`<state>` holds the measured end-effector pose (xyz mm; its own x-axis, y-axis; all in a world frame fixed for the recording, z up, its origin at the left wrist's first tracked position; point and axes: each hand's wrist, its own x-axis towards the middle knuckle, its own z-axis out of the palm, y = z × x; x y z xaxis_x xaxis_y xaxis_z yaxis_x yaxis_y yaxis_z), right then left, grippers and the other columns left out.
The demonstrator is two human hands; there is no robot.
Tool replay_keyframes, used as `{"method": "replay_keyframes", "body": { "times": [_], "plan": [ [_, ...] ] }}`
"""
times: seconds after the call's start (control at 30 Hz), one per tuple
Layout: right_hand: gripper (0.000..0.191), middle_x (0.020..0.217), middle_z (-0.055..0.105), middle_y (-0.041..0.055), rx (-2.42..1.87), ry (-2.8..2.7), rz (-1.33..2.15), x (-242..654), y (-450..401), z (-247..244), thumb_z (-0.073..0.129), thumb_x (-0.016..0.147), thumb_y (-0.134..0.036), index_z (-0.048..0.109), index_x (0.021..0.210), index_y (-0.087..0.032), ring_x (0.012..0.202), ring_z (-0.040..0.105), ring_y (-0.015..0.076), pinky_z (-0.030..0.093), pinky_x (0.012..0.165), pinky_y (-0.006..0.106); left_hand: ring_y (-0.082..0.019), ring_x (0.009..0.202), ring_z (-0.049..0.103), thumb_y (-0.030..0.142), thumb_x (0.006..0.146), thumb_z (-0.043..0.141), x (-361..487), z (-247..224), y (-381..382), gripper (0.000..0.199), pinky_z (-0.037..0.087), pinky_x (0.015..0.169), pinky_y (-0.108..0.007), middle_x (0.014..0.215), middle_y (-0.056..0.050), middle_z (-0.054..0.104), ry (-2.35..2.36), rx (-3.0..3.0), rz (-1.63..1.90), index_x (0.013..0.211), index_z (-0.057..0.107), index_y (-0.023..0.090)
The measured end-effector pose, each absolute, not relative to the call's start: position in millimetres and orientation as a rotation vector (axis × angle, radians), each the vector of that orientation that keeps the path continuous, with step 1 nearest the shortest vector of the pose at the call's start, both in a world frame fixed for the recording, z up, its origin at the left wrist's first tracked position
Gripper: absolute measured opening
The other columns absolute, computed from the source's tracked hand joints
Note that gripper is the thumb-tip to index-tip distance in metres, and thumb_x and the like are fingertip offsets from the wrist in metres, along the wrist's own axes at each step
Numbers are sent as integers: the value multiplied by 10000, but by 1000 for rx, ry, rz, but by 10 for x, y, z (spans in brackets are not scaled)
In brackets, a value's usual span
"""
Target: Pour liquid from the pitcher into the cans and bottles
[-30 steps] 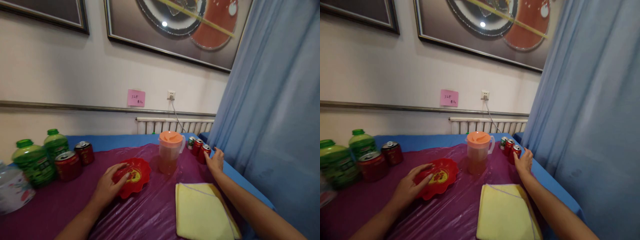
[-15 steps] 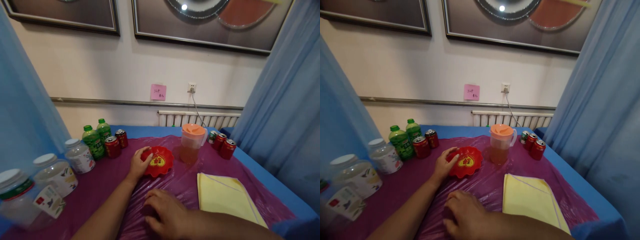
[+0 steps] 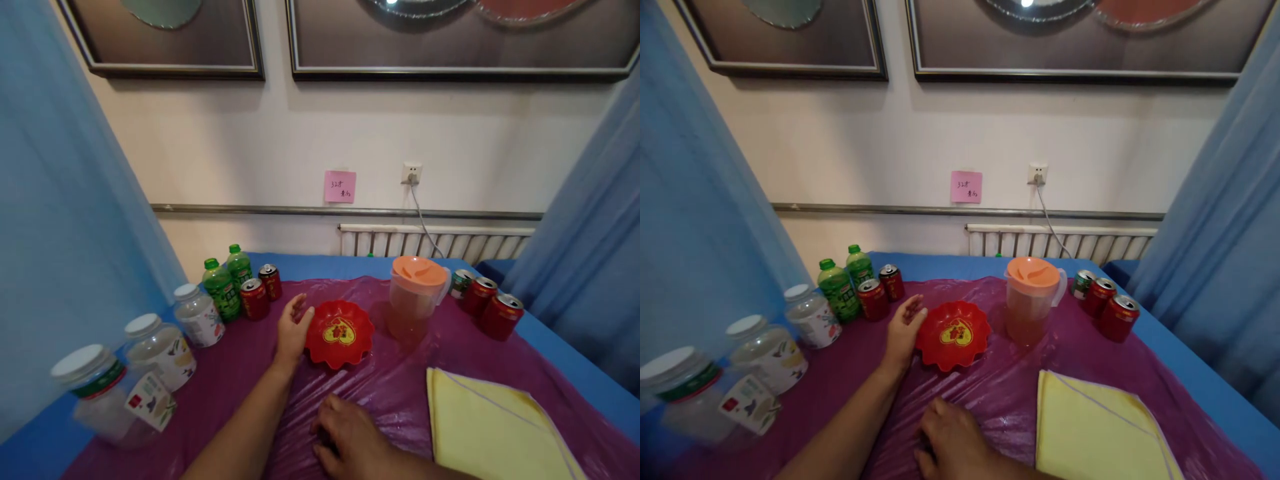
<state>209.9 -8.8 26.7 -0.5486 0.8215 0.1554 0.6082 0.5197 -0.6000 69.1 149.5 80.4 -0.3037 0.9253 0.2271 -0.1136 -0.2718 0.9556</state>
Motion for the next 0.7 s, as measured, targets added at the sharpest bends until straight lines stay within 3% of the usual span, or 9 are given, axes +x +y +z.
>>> {"method": "replay_keyframes", "body": {
  "times": [0.13,0.33,0.47,0.7],
  "plan": [
    [236,1098,644,50,-1183,-2374,705,2089,-81,200,673,823,-219,624,1054,-230,994,608,211,474,838,294,-208,1120,660,236,704,752,514,940,1612,378,493,958,-334,1220,-109,704,1235,864,1749,1067,664,183],
    [201,1097,643,42,-1204,-2328,716,2102,-147,303,642,865,-211,622,1062,-247,999,617,203,477,870,299,-160,843,710,261,722,720,323,1111,1773,222,502,730,-264,964,-75,739,1252,625,1666,917,682,164],
    [225,1119,643,62,-1249,-2336,756,2118,-176,424,688,871,-283,637,1083,-228,1015,623,233,489,883,339,-151,795,702,215,743,656,245,1216,1832,70,508,704,-254,877,-66,720,1268,525,1615,795,647,168],
    [399,1158,640,73,-1260,-2301,847,2150,-214,518,797,796,-383,646,1124,-212,1043,614,274,493,909,391,-157,781,693,209,742,630,105,1331,1873,27,520,708,-266,816,-50,690,1331,483,1575,750,614,189]
  ]
}}
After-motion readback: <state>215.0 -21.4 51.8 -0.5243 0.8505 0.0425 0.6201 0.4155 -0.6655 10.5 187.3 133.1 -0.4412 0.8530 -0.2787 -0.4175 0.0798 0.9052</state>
